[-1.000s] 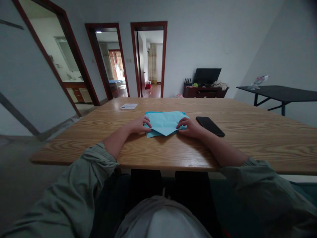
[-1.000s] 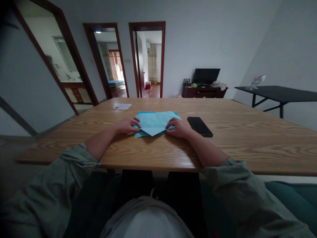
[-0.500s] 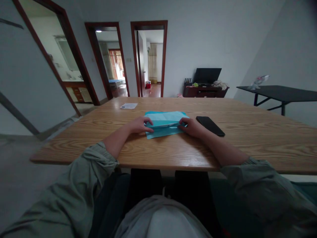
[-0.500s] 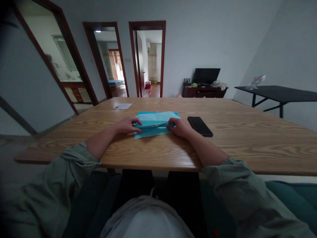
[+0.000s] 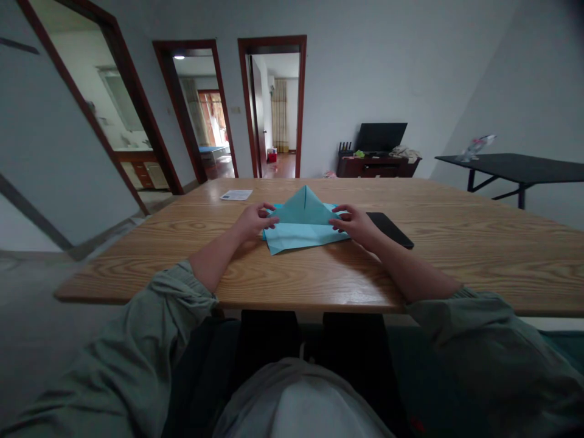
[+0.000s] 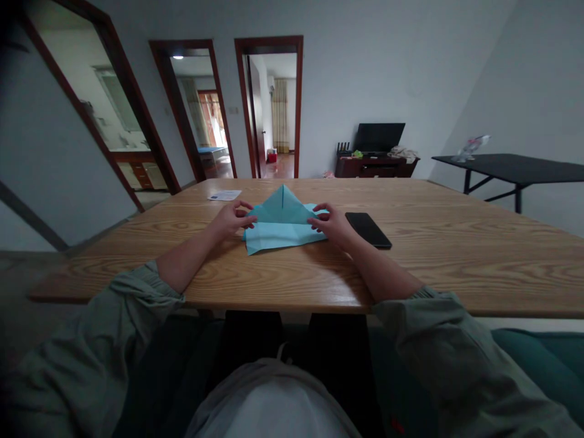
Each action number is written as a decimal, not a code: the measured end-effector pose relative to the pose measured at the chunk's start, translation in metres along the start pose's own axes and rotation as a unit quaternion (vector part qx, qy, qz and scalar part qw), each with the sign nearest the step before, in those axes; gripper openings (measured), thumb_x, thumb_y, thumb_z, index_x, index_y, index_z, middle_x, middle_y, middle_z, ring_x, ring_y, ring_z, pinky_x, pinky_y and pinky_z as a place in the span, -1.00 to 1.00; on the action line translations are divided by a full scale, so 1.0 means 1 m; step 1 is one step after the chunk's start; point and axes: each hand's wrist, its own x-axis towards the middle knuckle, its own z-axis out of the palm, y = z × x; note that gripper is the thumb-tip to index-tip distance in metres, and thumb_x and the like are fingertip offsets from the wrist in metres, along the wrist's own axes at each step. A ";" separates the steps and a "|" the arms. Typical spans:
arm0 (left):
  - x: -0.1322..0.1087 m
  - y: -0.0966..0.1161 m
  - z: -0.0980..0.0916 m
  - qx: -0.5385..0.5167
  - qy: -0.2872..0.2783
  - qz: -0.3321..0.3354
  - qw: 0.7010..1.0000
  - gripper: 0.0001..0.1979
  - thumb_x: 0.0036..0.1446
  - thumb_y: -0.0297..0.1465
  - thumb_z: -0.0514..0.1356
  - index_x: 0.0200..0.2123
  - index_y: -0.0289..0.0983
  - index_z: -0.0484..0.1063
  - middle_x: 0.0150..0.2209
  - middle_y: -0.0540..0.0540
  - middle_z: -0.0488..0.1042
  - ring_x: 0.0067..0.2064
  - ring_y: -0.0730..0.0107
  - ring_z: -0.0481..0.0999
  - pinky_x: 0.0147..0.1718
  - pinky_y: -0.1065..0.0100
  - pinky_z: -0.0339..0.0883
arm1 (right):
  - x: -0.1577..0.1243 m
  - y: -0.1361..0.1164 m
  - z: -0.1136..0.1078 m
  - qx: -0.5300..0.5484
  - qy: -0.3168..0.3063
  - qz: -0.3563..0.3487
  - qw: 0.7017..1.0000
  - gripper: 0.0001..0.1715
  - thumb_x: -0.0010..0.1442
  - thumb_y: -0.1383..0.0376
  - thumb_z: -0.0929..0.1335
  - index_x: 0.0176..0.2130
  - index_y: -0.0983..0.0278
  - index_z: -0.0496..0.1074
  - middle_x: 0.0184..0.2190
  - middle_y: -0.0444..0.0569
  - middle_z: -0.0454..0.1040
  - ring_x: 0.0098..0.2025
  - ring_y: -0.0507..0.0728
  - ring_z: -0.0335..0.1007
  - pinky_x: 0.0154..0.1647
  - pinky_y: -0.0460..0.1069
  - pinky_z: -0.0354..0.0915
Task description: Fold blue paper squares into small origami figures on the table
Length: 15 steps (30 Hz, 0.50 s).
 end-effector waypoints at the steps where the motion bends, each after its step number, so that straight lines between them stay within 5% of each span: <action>1: 0.000 0.000 0.000 -0.011 0.009 0.004 1.000 -0.57 -0.15 -0.34 0.37 -0.22 -0.31 0.29 -0.53 0.03 0.47 -0.52 0.46 0.48 -0.50 0.44 0.28 | 0.000 -0.001 0.000 0.017 0.010 0.001 1.000 -0.44 -0.15 0.06 0.50 -0.21 0.22 0.28 -0.56 -0.18 0.42 -0.47 0.05 0.36 -0.45 -0.06 0.26; 9: -0.002 0.002 0.001 -0.006 0.004 0.021 1.000 -0.86 -0.12 -0.51 0.25 -0.43 -0.36 0.36 -0.53 0.00 0.47 -0.46 0.41 0.55 -0.45 0.43 0.32 | 0.002 0.003 0.001 0.021 0.021 -0.032 0.999 -0.55 -0.16 0.07 0.50 -0.41 0.24 0.28 -0.59 -0.18 0.38 -0.51 0.01 0.32 -0.46 -0.06 0.25; 15: -0.001 -0.001 0.000 0.005 -0.002 0.001 1.000 -0.88 -0.12 -0.53 0.23 -0.40 -0.37 0.40 -0.54 -0.01 0.47 -0.41 0.38 0.57 -0.40 0.41 0.34 | -0.002 -0.003 0.001 0.019 0.007 -0.028 0.999 -0.64 -0.10 0.11 0.46 -0.39 0.27 0.35 -0.52 -0.14 0.39 -0.47 0.02 0.33 -0.44 -0.06 0.26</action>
